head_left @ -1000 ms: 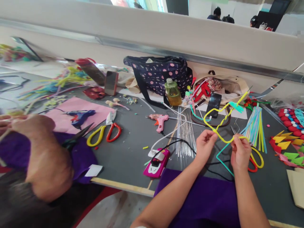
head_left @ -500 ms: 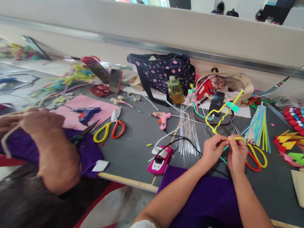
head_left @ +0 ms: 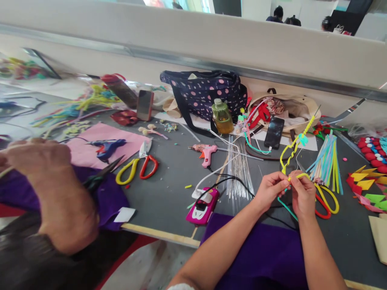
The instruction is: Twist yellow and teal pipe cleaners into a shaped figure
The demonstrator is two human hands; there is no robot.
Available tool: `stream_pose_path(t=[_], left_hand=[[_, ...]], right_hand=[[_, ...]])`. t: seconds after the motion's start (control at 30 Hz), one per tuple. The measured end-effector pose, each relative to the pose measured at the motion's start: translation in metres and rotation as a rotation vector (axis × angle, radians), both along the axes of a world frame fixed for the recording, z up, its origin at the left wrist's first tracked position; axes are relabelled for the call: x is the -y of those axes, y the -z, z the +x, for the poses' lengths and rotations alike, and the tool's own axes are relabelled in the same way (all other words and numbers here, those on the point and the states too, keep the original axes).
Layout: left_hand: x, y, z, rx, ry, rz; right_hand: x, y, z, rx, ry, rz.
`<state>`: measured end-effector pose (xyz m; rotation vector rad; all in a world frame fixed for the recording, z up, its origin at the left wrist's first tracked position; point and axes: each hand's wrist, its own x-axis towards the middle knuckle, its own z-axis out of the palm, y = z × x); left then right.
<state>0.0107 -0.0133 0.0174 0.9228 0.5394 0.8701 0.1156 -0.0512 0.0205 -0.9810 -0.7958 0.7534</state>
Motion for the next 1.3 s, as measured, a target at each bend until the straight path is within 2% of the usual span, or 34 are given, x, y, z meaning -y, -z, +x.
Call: stream_pose_path(t=[0.23, 0.47, 0.57, 0.73, 0.83, 1.07, 1.3], left_hand=[[-0.0006, -0.0003, -0.0002, 0.058, 0.08, -0.086], [-0.0011, -0.0008, -0.0016, 0.062, 0.132, -0.102], [-0.0018, -0.0006, -0.0011, 0.031, 0.098, -0.083], [-0.0019, 0.0009, 0.0013, -0.081, -0.035, 0.034], [-0.0027, 0.0017, 0.0011, -0.092, -0.078, 0.062], [-0.0046, 0.0002, -0.0013, -0.06, -0.075, 0.052], [-0.0039, -0.0001, -0.0014, 0.018, -0.009, -0.012]], right_hand=[[0.0016, -0.0002, 0.0041, -0.001, -0.082, -0.004], [0.003, -0.0005, 0.0058, 0.07, -0.099, -0.001], [0.0021, 0.0008, 0.0065, 0.109, -0.047, -0.027], [0.0027, 0.0023, 0.0094, 0.403, 0.138, -0.039], [0.0041, 0.0018, 0.008, 0.484, 0.166, -0.051], [0.0007, 0.0032, 0.0014, 0.207, 0.079, -0.036], [0.0013, 0.0057, -0.0003, 0.119, 0.046, -0.067]])
